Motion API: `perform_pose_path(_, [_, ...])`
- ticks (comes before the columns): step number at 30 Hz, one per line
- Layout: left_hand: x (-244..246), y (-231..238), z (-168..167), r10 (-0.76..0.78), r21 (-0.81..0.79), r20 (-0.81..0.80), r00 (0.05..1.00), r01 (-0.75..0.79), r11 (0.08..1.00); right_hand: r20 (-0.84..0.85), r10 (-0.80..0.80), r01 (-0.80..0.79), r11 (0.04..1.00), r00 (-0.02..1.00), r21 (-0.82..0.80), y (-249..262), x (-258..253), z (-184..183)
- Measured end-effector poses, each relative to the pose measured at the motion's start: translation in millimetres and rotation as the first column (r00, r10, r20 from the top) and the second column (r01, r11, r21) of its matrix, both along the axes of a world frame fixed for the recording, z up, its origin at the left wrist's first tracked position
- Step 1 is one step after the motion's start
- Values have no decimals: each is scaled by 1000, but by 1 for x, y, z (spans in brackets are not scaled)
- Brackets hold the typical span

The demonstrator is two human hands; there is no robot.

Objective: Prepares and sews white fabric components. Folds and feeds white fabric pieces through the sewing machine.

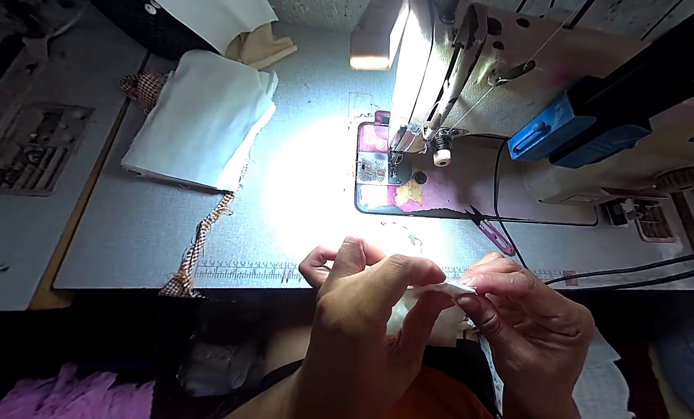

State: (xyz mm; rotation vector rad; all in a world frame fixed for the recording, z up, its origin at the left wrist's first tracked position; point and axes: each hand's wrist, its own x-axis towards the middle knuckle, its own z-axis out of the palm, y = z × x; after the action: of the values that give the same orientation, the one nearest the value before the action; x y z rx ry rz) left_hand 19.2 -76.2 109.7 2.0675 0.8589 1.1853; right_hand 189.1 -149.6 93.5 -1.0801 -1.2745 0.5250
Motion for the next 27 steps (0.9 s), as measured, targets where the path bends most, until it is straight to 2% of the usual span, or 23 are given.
perform_pose_path(5, [-2, 1, 2, -54, -57, -15, 998, 53, 997, 13, -16, 16, 1000, 1000, 11, -1, -1, -1])
perform_pose_path(10, [-2, 3, 1, -134, -40, 46, 990, 136, 990, 9, 14, -14, 1000, 1000, 1, -2, 0, 0])
perform_pose_path(19, [0, 7, -3, -163, -52, 84, 983, 167, 985, 8, 38, -38, 999, 999, 16, -2, 2, 0])
perform_pose_path(24, [-5, 15, 0, -176, -8, -94, 980, 176, 984, -34, 28, -26, 998, 999, 49, 1, 0, -5])
perform_pose_path(27, [-6, 16, -3, -134, 24, -142, 981, 139, 990, -47, -19, 22, 998, 999, 55, 3, -2, -8])
